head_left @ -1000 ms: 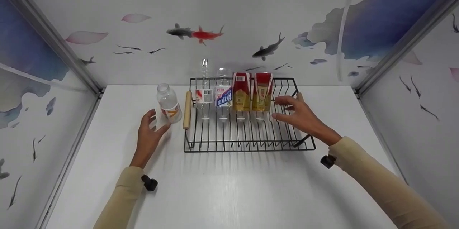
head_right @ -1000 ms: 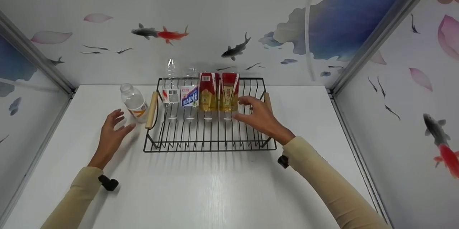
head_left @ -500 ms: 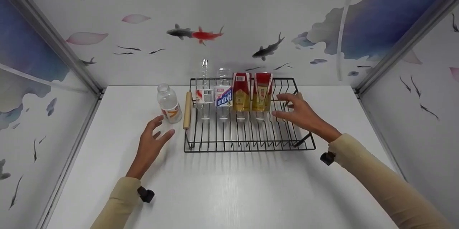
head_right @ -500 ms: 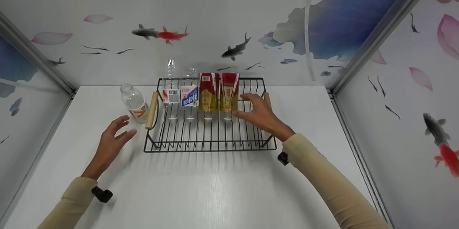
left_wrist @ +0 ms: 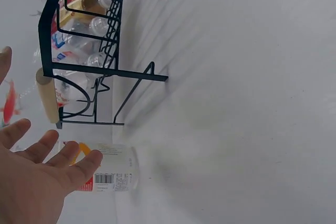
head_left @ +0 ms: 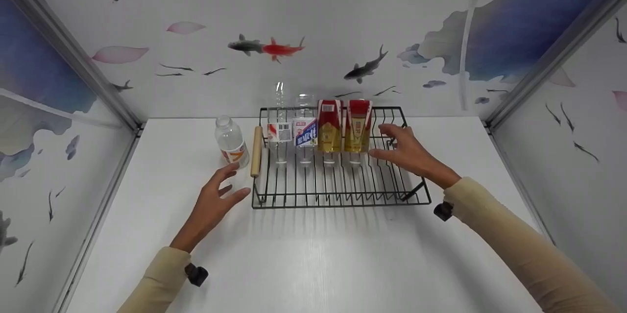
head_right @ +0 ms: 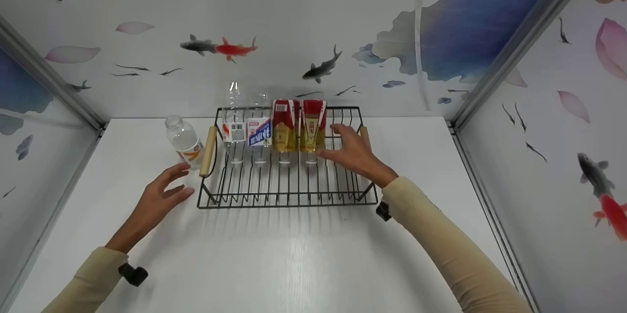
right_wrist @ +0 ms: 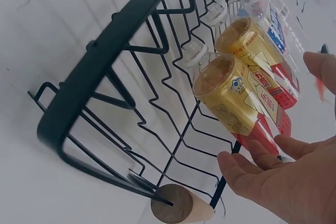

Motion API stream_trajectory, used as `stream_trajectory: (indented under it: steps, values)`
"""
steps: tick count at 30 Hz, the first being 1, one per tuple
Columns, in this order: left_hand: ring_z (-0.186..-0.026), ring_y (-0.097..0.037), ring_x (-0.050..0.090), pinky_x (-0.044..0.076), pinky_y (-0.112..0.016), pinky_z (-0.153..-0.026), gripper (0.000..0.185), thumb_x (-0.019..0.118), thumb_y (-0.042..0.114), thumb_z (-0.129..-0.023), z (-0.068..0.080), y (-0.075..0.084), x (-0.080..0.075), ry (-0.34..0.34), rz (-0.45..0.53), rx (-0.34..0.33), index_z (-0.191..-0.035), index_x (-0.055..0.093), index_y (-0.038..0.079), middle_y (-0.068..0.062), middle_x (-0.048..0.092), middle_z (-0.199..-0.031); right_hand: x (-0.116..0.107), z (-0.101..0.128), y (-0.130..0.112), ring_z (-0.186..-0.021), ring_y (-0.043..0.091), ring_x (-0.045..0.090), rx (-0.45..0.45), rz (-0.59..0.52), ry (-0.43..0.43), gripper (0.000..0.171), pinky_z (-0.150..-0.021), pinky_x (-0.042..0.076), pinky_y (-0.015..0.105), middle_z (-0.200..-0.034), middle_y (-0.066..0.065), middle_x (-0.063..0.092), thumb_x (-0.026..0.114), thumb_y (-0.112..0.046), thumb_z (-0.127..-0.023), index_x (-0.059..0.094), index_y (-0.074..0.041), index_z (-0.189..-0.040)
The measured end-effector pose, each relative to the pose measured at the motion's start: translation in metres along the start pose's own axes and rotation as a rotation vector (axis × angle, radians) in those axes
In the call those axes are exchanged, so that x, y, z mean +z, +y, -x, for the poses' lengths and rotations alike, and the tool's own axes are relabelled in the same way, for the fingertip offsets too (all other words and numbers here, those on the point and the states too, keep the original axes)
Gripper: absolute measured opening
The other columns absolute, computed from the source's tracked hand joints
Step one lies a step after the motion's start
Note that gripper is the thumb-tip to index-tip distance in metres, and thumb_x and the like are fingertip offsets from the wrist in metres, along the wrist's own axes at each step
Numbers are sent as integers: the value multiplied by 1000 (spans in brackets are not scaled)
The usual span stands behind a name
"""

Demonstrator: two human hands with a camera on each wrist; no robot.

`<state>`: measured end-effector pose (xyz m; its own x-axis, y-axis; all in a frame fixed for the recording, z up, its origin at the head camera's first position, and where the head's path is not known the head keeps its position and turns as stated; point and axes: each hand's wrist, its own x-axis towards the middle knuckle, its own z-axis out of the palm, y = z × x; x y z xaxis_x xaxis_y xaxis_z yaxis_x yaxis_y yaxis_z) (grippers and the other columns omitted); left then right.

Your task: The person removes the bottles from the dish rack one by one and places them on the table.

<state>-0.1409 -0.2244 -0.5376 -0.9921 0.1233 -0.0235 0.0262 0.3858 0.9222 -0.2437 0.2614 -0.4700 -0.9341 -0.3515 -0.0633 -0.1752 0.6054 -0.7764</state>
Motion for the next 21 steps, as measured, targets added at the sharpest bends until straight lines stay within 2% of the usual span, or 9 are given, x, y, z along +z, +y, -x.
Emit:
stream_trajectory:
  steps: [5,11,15,17,21]
  values:
    - [-162,-39,34,38,-59,-128,84,83,30,-102,5,11,4,-42,-20,20,-170,38,11,-15,38,-174,2,-4,0,-155,44,34,10,15,1,85,-123,36,72,-169,25,41,80,-37,-103,38,-1,-168]
    - [-165,-39,28,37,-57,-129,96,89,31,-97,7,22,10,-97,-47,25,-173,33,11,-15,31,-178,4,-6,1,-156,45,39,7,39,15,83,-125,31,72,-167,27,44,81,-31,-102,39,2,-166]
    - [-166,-39,26,37,-58,-128,100,91,31,-95,8,27,13,-111,-62,42,-173,32,12,-14,29,-179,6,-8,0,-153,46,44,21,53,17,83,-126,30,72,-165,27,47,82,-32,-101,41,2,-165]
    - [-166,-39,26,36,-59,-129,101,91,33,-94,9,29,13,-114,-68,52,-174,32,13,-14,28,-179,6,-10,0,-152,47,46,27,61,15,85,-129,23,71,-164,28,48,83,-34,-100,41,2,-165]
    - [-165,-37,29,35,-60,-129,103,92,34,-93,10,33,15,-118,-86,66,-174,31,13,-13,29,-179,6,-12,0,-153,47,45,45,59,4,88,-130,19,71,-165,27,47,83,-36,-100,39,3,-166]
